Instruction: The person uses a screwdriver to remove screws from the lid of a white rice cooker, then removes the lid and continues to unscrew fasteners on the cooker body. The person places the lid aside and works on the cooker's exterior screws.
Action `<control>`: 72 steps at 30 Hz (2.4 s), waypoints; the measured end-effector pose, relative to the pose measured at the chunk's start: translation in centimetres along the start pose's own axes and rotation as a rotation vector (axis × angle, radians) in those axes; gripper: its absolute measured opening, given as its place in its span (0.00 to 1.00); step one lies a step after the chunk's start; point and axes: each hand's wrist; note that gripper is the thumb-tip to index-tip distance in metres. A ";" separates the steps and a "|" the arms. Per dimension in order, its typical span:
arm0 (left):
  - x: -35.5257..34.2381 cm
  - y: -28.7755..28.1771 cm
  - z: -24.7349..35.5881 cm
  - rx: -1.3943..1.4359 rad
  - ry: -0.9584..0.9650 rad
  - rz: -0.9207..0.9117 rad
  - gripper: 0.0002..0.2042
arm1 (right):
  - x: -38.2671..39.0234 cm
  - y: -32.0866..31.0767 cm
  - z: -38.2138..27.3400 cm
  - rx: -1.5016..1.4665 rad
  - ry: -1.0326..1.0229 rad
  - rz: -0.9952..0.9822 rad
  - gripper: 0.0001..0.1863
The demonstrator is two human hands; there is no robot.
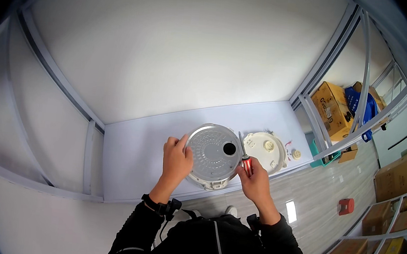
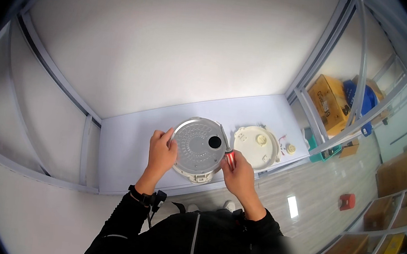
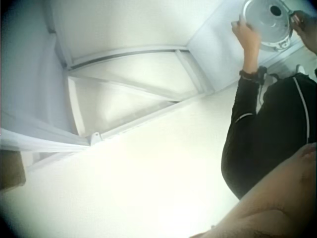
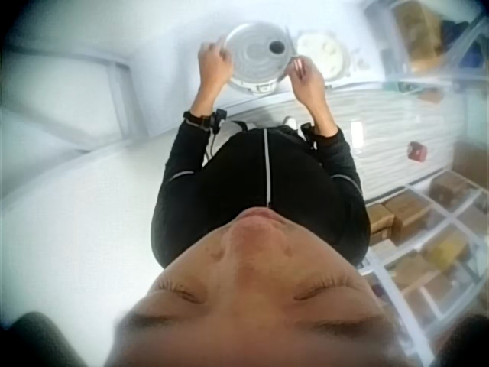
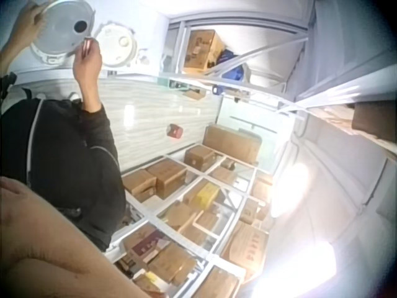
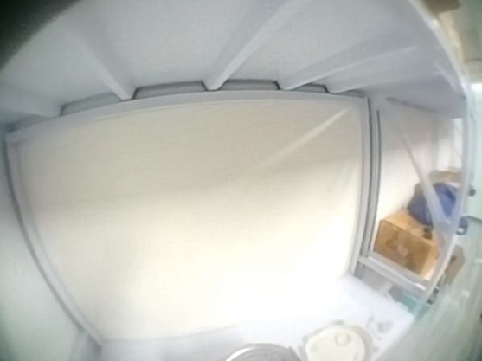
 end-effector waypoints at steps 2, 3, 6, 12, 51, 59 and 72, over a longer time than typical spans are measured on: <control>0.0 -0.1 0.1 0.001 0.000 -0.006 0.21 | 0.0 0.0 0.0 0.014 -0.009 -0.006 0.15; 0.1 -0.2 0.1 0.001 -0.002 -0.009 0.21 | 0.0 0.0 0.0 0.013 -0.023 0.001 0.15; 0.0 -0.3 0.2 0.002 -0.007 -0.020 0.21 | 0.1 0.2 0.1 0.011 -0.057 0.021 0.15; -0.4 -0.7 0.4 0.015 -0.021 -0.066 0.21 | 0.2 0.4 0.0 0.024 -0.047 0.022 0.15; -1.7 -0.4 -0.6 0.060 -0.016 -0.077 0.21 | -0.8 1.7 3.2 -0.217 -0.047 0.056 0.24; -1.7 0.0 -0.9 0.057 -0.010 -0.055 0.21 | -1.1 2.0 3.3 -0.270 -0.022 0.042 0.29; -1.9 -1.0 0.0 0.103 -0.088 -0.112 0.19 | -0.9 1.3 1.5 0.028 -0.071 0.028 0.28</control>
Point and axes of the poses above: each hand's wrist, its own x-axis away from the middle knuckle, its own y-axis out of the palm, z = x × y, and after that the axes turned 12 degrees about -x, right-handed
